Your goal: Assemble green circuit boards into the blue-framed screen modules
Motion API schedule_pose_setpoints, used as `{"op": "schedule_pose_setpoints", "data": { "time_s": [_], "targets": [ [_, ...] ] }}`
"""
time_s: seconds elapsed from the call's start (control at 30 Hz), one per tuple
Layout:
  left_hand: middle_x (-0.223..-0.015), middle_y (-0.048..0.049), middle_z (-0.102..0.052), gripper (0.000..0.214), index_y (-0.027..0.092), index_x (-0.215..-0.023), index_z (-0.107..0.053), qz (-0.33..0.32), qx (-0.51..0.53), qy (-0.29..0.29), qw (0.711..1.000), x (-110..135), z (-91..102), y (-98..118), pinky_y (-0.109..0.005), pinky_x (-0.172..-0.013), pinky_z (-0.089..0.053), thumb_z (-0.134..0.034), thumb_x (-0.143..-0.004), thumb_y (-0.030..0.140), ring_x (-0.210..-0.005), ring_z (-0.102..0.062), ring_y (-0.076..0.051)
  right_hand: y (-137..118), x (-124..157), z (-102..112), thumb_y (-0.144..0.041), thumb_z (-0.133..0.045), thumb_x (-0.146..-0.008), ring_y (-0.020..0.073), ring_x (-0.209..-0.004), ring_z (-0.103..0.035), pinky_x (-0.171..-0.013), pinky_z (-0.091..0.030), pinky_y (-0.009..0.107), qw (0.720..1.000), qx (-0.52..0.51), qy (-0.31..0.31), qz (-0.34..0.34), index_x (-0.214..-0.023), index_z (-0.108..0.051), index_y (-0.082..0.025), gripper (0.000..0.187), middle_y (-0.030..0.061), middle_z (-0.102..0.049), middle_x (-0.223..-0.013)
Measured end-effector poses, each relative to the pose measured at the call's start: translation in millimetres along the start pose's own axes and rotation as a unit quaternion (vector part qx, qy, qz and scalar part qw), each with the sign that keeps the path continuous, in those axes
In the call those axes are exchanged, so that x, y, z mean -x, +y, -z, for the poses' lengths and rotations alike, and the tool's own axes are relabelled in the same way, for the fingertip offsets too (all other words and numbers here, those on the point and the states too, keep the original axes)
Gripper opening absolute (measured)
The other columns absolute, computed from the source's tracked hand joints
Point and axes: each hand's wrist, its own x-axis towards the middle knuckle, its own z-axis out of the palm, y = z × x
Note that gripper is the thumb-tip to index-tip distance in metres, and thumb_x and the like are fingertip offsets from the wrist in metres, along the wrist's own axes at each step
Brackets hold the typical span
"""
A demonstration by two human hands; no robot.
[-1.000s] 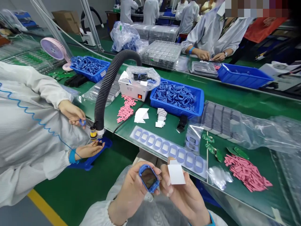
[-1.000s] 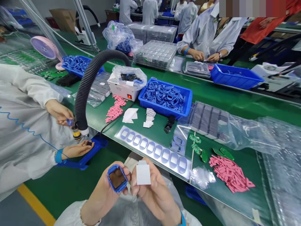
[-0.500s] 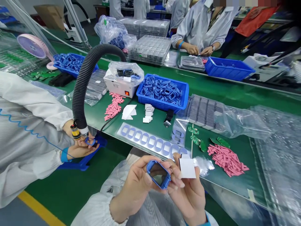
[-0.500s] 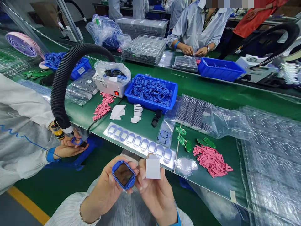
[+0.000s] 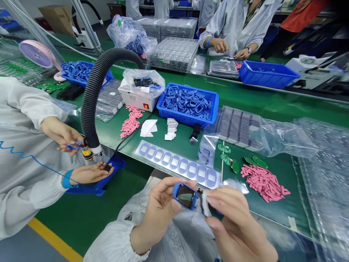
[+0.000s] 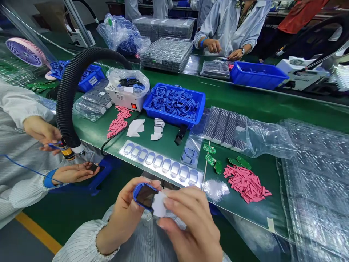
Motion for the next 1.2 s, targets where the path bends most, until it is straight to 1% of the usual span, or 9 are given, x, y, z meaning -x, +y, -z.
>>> {"op": "schedule_pose_setpoints", "data": {
  "time_s": [0.07,0.2,0.33,0.47,0.6,0.7,0.87,1.03,1.2],
  "targets": [
    [-0.104,-0.0025,-0.074,0.030,0.026,-0.102,-0.069,-0.007,-0.011,-0.005,1.000,0,0.5,-2,-0.021,-0.084,-0.050,-0.071,-0.073,0.036,-0.096,-0.067,-0.016,1,0,2,-0.015,-0.069,-0.075,0.0212,-0.085,-0.059,-0.082,-0.042,0.042,0.993,0.100,-0.041,0.052,-0.101,-0.067,-0.021,0.027,0.0049,-0.070,-0.092],
    [-0.106,-0.0022,-0.074,0.029,0.026,-0.102,-0.069,-0.011,-0.025,-0.003,1.000,-1,1.1,-5,-0.020,-0.085,-0.049,-0.071,-0.074,0.035,-0.098,-0.066,-0.015,0,0,4,-0.012,-0.069,-0.074,0.0202,-0.083,-0.057,-0.087,-0.038,0.043,0.980,0.180,-0.064,0.064,-0.094,-0.069,-0.022,0.022,0.0035,-0.072,-0.092],
    [-0.105,-0.0030,-0.074,0.031,0.026,-0.099,-0.070,-0.007,-0.021,0.005,1.000,-3,-0.6,-8,-0.021,-0.085,-0.049,-0.075,-0.070,0.035,-0.096,-0.067,-0.016,-4,1,0,-0.013,-0.071,-0.074,0.0202,-0.080,-0.057,-0.086,-0.039,0.045,0.980,0.185,-0.035,0.060,-0.092,-0.070,-0.023,0.020,0.0022,-0.072,-0.088],
    [-0.095,-0.0015,-0.077,0.030,0.025,-0.093,-0.072,0.040,0.028,0.024,0.999,-5,-6.5,-6,-0.018,-0.078,-0.051,-0.078,-0.065,0.033,-0.087,-0.070,-0.013,-6,1,-5,-0.016,-0.069,-0.077,0.0202,-0.078,-0.058,-0.087,-0.039,0.045,0.978,0.201,-0.006,0.050,-0.087,-0.071,-0.024,0.014,0.0008,-0.072,-0.085],
    [-0.089,-0.0023,-0.077,0.030,0.023,-0.091,-0.073,0.082,0.074,0.032,0.993,-7,-12.0,-4,-0.016,-0.073,-0.052,-0.079,-0.063,0.033,-0.080,-0.071,-0.012,-2,6,-5,-0.021,-0.061,-0.084,0.0240,-0.087,-0.059,-0.097,-0.033,0.052,0.975,0.213,-0.005,0.059,-0.091,-0.071,-0.023,0.012,0.0036,-0.070,-0.091],
    [-0.087,-0.0015,-0.078,0.032,0.023,-0.091,-0.073,0.112,0.106,0.028,0.988,-9,-14.0,-4,-0.015,-0.068,-0.053,-0.078,-0.064,0.039,-0.075,-0.071,-0.011,2,10,1,-0.021,-0.062,-0.083,0.0255,-0.093,-0.059,-0.100,-0.033,0.054,0.979,0.198,0.012,0.049,-0.096,-0.068,-0.024,0.015,0.0043,-0.068,-0.098],
    [-0.088,-0.0008,-0.077,0.030,0.023,-0.092,-0.072,0.121,0.118,0.009,0.986,-11,-13.4,-4,-0.016,-0.069,-0.054,-0.077,-0.065,0.037,-0.077,-0.072,-0.012,5,11,14,-0.015,-0.070,-0.075,0.0235,-0.098,-0.056,-0.108,-0.026,0.050,0.964,0.242,-0.046,0.098,-0.084,-0.067,-0.026,0.014,0.0001,-0.065,-0.099],
    [-0.088,-0.0005,-0.078,0.030,0.022,-0.093,-0.072,0.127,0.115,0.007,0.985,-10,-10.9,-5,-0.014,-0.069,-0.054,-0.077,-0.066,0.037,-0.076,-0.072,-0.011,4,5,19,-0.011,-0.067,-0.077,0.0219,-0.098,-0.054,-0.108,-0.026,0.047,0.964,0.230,-0.047,0.123,-0.082,-0.065,-0.022,0.012,0.0006,-0.063,-0.100],
    [-0.090,-0.0014,-0.078,0.031,0.020,-0.093,-0.072,0.128,0.113,0.011,0.985,-8,-10.4,-6,-0.013,-0.069,-0.053,-0.077,-0.066,0.036,-0.078,-0.071,-0.010,1,-1,15,-0.016,-0.061,-0.082,0.0209,-0.100,-0.051,-0.110,-0.022,0.046,0.959,0.236,-0.080,0.133,-0.079,-0.064,-0.022,0.007,0.0006,-0.062,-0.099]
  ]
}}
